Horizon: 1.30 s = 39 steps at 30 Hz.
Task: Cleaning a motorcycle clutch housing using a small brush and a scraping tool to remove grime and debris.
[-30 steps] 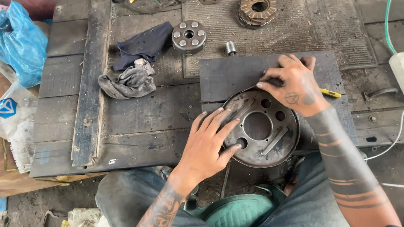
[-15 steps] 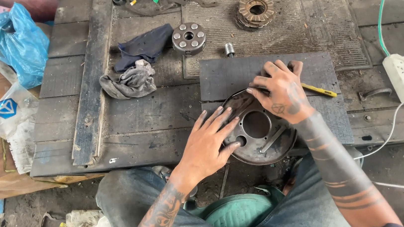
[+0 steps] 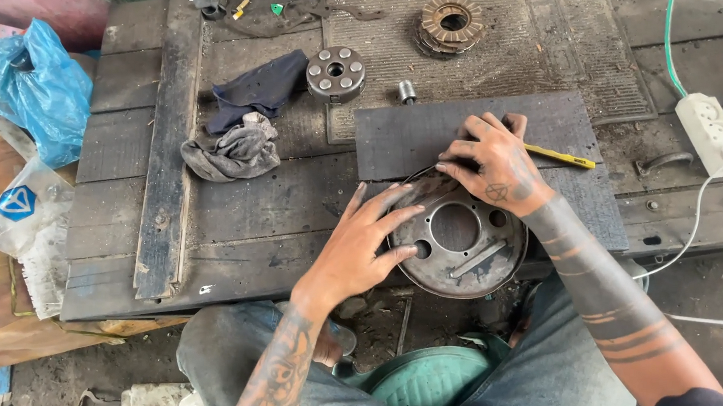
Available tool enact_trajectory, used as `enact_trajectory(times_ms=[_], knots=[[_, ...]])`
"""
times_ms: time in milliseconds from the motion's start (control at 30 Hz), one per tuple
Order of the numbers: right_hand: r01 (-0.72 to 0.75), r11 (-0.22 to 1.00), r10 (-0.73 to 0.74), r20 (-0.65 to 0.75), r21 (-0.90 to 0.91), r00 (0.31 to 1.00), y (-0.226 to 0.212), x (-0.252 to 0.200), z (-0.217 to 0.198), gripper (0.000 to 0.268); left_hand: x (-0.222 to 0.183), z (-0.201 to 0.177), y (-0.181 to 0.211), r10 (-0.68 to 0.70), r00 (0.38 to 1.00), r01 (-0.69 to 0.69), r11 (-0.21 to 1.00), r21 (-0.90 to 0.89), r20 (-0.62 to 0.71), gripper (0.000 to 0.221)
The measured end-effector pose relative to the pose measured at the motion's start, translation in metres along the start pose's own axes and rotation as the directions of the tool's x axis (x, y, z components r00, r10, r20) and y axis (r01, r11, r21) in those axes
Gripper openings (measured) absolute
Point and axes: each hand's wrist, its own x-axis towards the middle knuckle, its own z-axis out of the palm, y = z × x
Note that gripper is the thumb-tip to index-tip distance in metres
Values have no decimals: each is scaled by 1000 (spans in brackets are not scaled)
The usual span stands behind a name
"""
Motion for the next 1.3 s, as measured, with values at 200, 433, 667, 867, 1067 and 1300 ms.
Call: enact_trajectory(times_ms=[200,433,667,867,1067,1300], knots=[[-124,992,123,-35,-6,992,-29,-1,-25,23,-23,39,49,-74,971,123,970,210,-226,92],[-56,997,56,6,-51,998,-14,7,-9,16,-24,52,47,-68,974,104,982,157,-217,98],[80,994,-78,33,-76,996,-8,17,1,19,-23,46,37,-46,987,72,984,166,-156,94],[79,996,-83,90,50,992,-9,18,7,17,-19,31,23,-30,999,33,989,141,-24,95],[51,992,-43,71,-114,997,18,3,-4,19,-16,10,23,-72,990,56,991,123,125,92],[-54,982,62,38,-180,997,1,-4,-10,19,-13,10,15,-53,989,39,994,102,140,95]])
